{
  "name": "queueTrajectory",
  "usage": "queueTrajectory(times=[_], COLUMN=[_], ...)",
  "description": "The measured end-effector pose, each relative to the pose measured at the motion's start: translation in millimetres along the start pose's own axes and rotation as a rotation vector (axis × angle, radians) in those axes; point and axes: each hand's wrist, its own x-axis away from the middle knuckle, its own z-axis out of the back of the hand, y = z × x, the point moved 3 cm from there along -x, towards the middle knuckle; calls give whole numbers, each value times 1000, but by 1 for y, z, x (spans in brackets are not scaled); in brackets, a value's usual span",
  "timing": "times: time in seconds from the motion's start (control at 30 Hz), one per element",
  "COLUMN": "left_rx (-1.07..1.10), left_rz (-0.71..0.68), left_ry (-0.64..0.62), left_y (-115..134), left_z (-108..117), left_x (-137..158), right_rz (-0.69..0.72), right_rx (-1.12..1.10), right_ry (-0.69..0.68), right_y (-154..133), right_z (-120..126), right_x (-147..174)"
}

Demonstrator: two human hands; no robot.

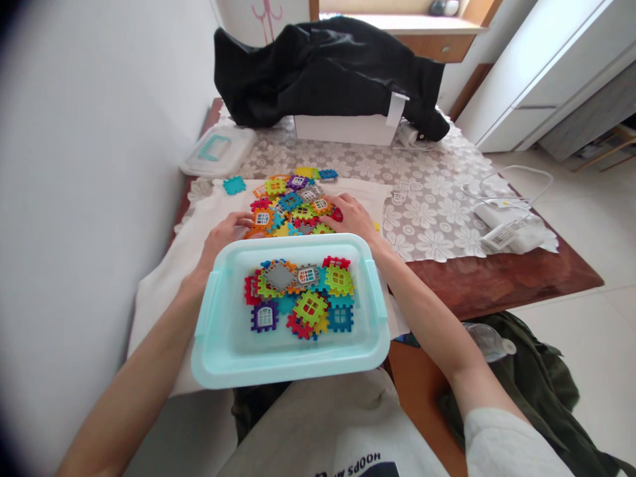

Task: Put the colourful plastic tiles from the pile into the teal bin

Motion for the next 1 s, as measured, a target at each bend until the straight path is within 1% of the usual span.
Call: queueTrajectory(times=[0.2, 0.33, 0.4, 0.53, 0.63, 0.77, 0.87, 1.0], left_rx=[68, 137, 96, -64, -81, 24, 123, 254], left_rz=[6, -3, -8, -14, -13, 29, 62, 42], left_ry=[-4, -19, -6, -4, 0, -34, -53, -19], left_y=[-2, -6, -6, -4, -7, -17, -24, -31], left_z=[-1, -4, -4, -6, -6, -7, -8, -11], left_x=[2, 2, 2, 2, -1, -4, -5, -5], right_rz=[-1, 9, 9, 13, 20, 17, 42, 100], right_rx=[-12, -19, -8, 14, 23, 11, 5, 45], right_ry=[31, 11, -2, -21, -22, -9, -15, -50], right_y=[3, 3, 2, 2, 2, 2, 0, -4], right_z=[0, -2, -2, -3, -4, -5, -6, -5], right_x=[-2, -1, 0, 0, 0, 1, 2, 4])
